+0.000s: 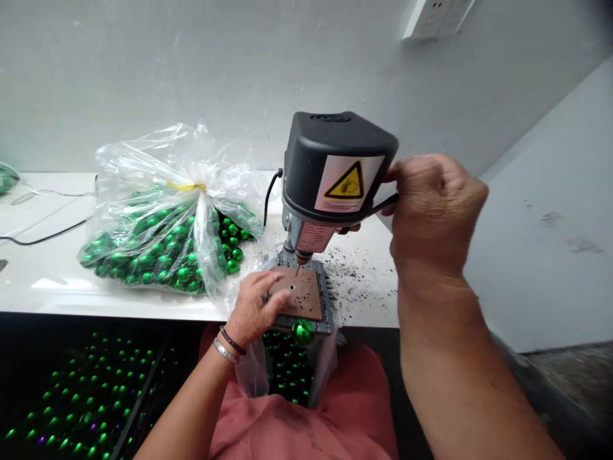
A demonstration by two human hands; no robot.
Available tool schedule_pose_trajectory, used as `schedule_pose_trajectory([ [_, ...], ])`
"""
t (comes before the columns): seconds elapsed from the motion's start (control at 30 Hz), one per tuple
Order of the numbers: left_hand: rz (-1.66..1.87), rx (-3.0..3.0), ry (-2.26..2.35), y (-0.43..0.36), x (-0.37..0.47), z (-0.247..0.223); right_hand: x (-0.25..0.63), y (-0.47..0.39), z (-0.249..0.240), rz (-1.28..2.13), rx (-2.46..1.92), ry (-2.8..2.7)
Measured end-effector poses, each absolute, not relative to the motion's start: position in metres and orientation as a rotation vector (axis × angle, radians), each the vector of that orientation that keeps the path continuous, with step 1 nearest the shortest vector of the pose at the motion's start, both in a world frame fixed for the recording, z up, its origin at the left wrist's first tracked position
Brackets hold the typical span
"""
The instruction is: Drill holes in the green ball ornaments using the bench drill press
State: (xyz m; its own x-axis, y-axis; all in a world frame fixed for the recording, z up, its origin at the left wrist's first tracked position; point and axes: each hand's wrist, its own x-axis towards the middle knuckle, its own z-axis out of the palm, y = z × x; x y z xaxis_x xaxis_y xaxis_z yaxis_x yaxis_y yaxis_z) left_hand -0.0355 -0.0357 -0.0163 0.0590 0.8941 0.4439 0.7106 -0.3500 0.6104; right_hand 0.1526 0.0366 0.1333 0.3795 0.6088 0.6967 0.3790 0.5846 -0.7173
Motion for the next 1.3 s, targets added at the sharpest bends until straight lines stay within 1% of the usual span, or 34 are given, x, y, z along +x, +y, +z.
schedule_pose_trajectory([
  [0.07,1.221,1.978,1.929,-0.013,-0.049,-0.018,0.152,0.037,0.133,0.188,-0.989,-1.226],
  [0.17,0.950,1.860,2.353,0.022,-0.068,-0.024,0.152,0.036,0.134,0.196,-0.986,-1.231],
  [0.3,0.485,1.957,2.451,0.045,-0.079,-0.036,0.151,0.034,0.135,0.202,-1.002,-1.227],
  [0.4,0.373,1.951,2.456,0.048,-0.079,-0.042,0.150,0.032,0.135,0.198,-0.997,-1.226],
  [0.5,0.515,1.836,2.386,0.047,-0.078,-0.038,0.150,0.032,0.135,0.210,-0.988,-1.215],
  [0.57,0.779,1.637,2.219,0.043,-0.076,-0.029,0.150,0.033,0.135,0.212,-0.985,-1.211],
  [0.63,1.080,1.309,1.874,0.033,-0.073,-0.018,0.150,0.033,0.134,0.210,-0.980,-1.215],
  [0.7,1.259,0.971,1.398,0.019,-0.068,-0.007,0.150,0.034,0.133,0.206,-0.969,-1.225],
  [0.77,1.256,0.730,1.047,0.005,-0.063,0.001,0.151,0.035,0.132,0.197,-0.955,-1.230],
  [0.83,1.195,0.580,0.889,-0.007,-0.058,0.005,0.151,0.036,0.131,0.189,-0.940,-1.230],
  [0.97,1.102,0.521,0.891,-0.017,-0.048,0.003,0.151,0.035,0.130,0.201,-0.932,-1.239],
  [1.17,1.074,0.869,1.122,-0.014,-0.039,-0.003,0.152,0.030,0.130,0.205,-0.930,-1.261],
  [1.3,1.012,0.972,1.197,-0.011,-0.038,0.000,0.151,0.028,0.132,0.203,-0.939,-1.258],
])
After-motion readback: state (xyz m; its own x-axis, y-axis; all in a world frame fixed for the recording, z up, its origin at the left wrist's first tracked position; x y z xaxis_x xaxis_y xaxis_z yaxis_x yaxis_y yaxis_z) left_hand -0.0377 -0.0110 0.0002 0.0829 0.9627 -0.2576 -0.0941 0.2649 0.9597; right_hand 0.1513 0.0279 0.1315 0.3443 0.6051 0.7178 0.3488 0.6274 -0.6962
